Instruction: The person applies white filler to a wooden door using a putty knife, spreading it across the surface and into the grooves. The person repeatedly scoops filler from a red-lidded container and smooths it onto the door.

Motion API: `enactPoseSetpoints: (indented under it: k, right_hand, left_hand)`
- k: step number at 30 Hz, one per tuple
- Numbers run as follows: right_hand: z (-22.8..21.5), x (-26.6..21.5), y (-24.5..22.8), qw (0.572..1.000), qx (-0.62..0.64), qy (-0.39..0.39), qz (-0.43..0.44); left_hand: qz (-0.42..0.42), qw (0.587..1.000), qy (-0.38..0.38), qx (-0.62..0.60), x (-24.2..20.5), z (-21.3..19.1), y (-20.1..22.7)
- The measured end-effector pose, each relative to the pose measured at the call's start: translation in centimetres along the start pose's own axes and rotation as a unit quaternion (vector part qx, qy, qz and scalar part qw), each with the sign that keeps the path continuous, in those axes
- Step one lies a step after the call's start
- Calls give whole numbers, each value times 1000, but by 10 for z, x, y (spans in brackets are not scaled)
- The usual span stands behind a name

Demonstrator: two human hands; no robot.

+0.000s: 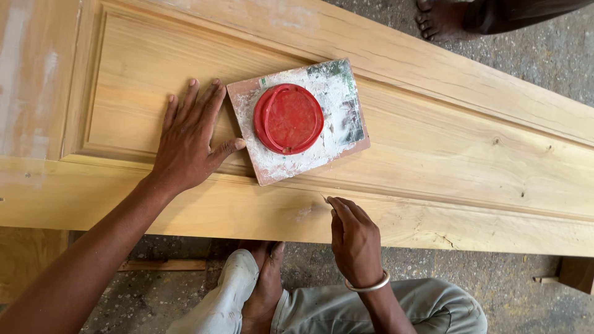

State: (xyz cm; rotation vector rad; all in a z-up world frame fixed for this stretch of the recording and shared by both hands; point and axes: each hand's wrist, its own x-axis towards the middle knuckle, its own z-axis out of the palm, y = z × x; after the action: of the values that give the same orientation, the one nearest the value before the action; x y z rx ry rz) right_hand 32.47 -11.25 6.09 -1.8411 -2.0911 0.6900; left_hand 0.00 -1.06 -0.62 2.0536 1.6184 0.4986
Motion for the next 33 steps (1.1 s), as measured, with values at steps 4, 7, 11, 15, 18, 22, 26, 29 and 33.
enactPoseSetpoints:
  k: [4, 7, 11, 15, 18, 22, 26, 29, 33]
  right_hand:
    - [26, 0, 8, 974, -108, 38, -198]
    - [41, -12, -4, 982, -94, -8, -161]
    - [19, -21, -15, 991, -47, -95, -76]
    - [-3, -5, -6, 994, -55, 29, -91]
    - [-4, 4, 1, 994, -37, -39, 95]
    - [26, 6, -19, 998, 22, 26, 48]
    - [61, -4, -61, 989, 117, -22, 87]
    - [58, -11, -75, 979, 168, -75, 88]
    - [21, -6, -39, 983, 143, 12, 113]
  left_hand:
    - [10, 1000, 6, 5, 10, 0, -1]
    - [11, 1000, -2, 13, 8, -2, -5]
    - [-2, 1000, -7, 2, 10, -4, 4]
    - [-1, 1000, -3, 10, 7, -4, 4]
    - [6, 1000, 1, 2, 4, -2, 2]
    - [3, 1000, 2, 3, 8, -1, 0]
    - [9, 1000, 6, -3, 6, -4, 3]
    - [4, 1000, 8, 1, 7, -8, 9]
    - [-2, 1000, 2, 4, 10, -7, 7]
